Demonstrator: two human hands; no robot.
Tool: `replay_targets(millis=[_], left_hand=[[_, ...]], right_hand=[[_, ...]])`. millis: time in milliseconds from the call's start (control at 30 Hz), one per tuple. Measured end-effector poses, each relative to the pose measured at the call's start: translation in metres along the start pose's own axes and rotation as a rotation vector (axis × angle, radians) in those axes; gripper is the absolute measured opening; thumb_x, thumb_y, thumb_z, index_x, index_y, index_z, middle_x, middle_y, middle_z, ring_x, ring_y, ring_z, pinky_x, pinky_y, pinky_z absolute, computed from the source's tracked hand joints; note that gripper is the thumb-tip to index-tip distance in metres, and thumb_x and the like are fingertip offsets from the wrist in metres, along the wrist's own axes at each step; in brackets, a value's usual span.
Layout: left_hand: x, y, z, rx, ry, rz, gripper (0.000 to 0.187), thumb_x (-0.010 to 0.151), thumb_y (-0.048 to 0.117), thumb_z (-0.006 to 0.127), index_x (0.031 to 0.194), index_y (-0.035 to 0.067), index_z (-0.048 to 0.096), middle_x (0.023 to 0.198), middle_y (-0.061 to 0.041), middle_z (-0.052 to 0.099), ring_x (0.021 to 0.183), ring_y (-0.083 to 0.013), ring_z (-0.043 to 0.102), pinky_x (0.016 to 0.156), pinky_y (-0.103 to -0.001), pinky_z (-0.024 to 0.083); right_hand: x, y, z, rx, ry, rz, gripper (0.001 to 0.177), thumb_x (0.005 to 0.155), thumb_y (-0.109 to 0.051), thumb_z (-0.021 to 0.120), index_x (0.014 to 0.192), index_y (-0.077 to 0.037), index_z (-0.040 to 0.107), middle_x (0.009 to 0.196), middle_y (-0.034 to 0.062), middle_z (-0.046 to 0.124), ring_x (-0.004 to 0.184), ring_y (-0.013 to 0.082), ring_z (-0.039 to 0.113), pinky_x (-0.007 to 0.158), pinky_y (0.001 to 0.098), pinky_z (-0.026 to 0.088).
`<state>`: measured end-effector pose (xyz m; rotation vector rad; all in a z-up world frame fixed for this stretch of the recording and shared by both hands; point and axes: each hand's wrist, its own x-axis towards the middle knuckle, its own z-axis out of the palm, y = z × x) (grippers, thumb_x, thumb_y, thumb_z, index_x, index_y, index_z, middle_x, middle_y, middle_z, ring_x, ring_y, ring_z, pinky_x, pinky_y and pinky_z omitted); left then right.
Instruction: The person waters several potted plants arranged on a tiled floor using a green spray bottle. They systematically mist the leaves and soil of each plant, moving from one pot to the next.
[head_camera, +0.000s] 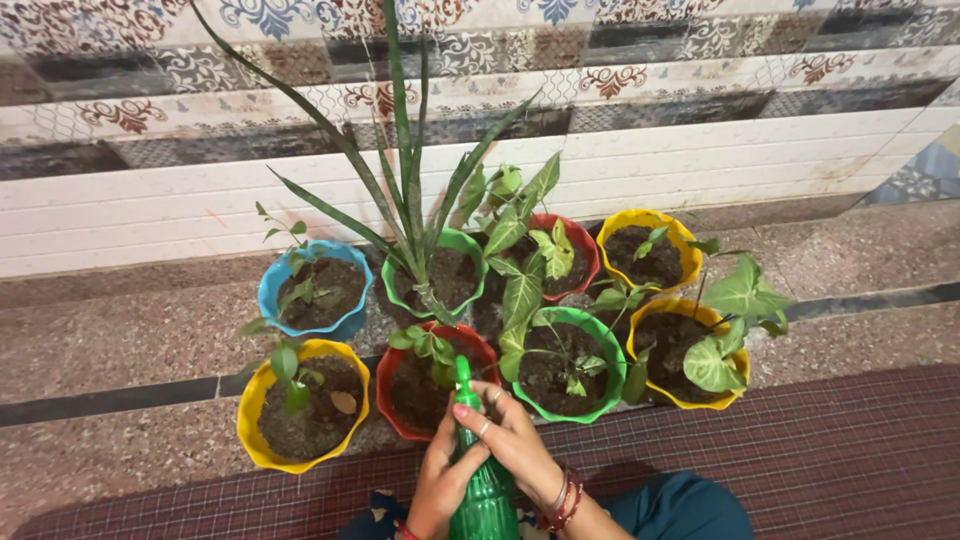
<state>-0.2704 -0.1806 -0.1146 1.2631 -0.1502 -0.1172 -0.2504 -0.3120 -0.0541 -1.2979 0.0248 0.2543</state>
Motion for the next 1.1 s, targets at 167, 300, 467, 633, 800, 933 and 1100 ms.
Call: replay_targets(millis=[167,300,467,633,800,933,1100], left_hand=[[-0.001,-0.013,-0.006,-0.041,0.093,-0.026,0.090,0.084,0.002,0.071,0.158,0.001,0.020,0.148,-0.017,0.051,0.134,-0.0247,0.054,0.108,-0.038,0.043],[-0.011,-0.013,-0.011,-0.067,0.087,-0.117,0.090,0.084,0.005,0.073,0.157,0.003,0.022,0.142,-0.021,0.059,0.130,-0.0294,0.058,0.108,-0.040,0.044],[-0.021,-0.023,-0.008,-0.014,-0.037,-0.076,0.086,0.084,0.009,0.078,0.154,0.001,0.029,0.144,-0.018,0.058,0.135,-0.0265,0.056,0.113,-0.040,0.040],[-0.018,-0.053,0.008,0.064,-0.115,-0.283,0.088,0.077,0.019,0.086,0.150,0.005,0.038,0.129,-0.015,0.069,0.123,-0.0230,0.066,0.110,-0.038,0.046],[-0.016,-0.058,0.047,0.176,-0.256,-0.216,0.090,0.072,0.027,0.094,0.143,0.003,0.045,0.127,-0.012,0.072,0.120,-0.0203,0.069,0.108,-0.036,0.049],[-0.014,-0.038,0.074,0.183,-0.265,-0.209,0.097,0.069,0.029,0.094,0.146,0.005,0.041,0.127,-0.010,0.072,0.118,-0.0171,0.070,0.106,-0.035,0.050],[-0.003,-0.027,0.087,0.174,-0.215,-0.264,0.092,0.070,0.031,0.092,0.146,0.006,0.045,0.124,-0.009,0.074,0.115,-0.0178,0.071,0.105,-0.035,0.052]], right_hand=[[0.009,0.005,0.004,0.067,-0.002,0.075,0.034,0.099,-0.026,0.071,0.110,0.006,0.067,0.088,0.0043,0.067,0.077,0.0117,0.060,0.068,0.0248,0.050],[0.003,-0.004,0.008,0.141,-0.010,0.100,0.026,0.093,-0.024,0.072,0.109,-0.003,0.065,0.087,0.0001,0.067,0.076,0.0096,0.063,0.068,0.0230,0.051],[-0.009,0.008,0.001,0.168,0.050,0.045,0.032,0.098,-0.021,0.075,0.116,0.005,0.066,0.094,0.0042,0.065,0.084,0.0120,0.058,0.073,0.0270,0.048],[-0.026,0.009,-0.027,0.161,0.345,-0.072,0.037,0.088,-0.015,0.074,0.121,-0.001,0.065,0.100,0.0041,0.069,0.092,0.0128,0.063,0.082,0.0268,0.051],[-0.029,0.004,-0.082,0.217,0.513,-0.074,0.031,0.089,-0.018,0.069,0.116,-0.003,0.067,0.096,0.0001,0.070,0.082,0.0088,0.063,0.072,0.0236,0.050],[-0.012,0.027,-0.138,0.264,0.494,-0.104,0.023,0.102,-0.023,0.074,0.095,-0.005,0.062,0.080,-0.0024,0.058,0.065,0.0069,0.052,0.056,0.0238,0.044],[0.000,0.019,-0.148,0.323,0.563,0.060,0.018,0.094,-0.025,0.069,0.085,-0.010,0.065,0.074,-0.0030,0.060,0.062,0.0080,0.055,0.056,0.0245,0.046]])
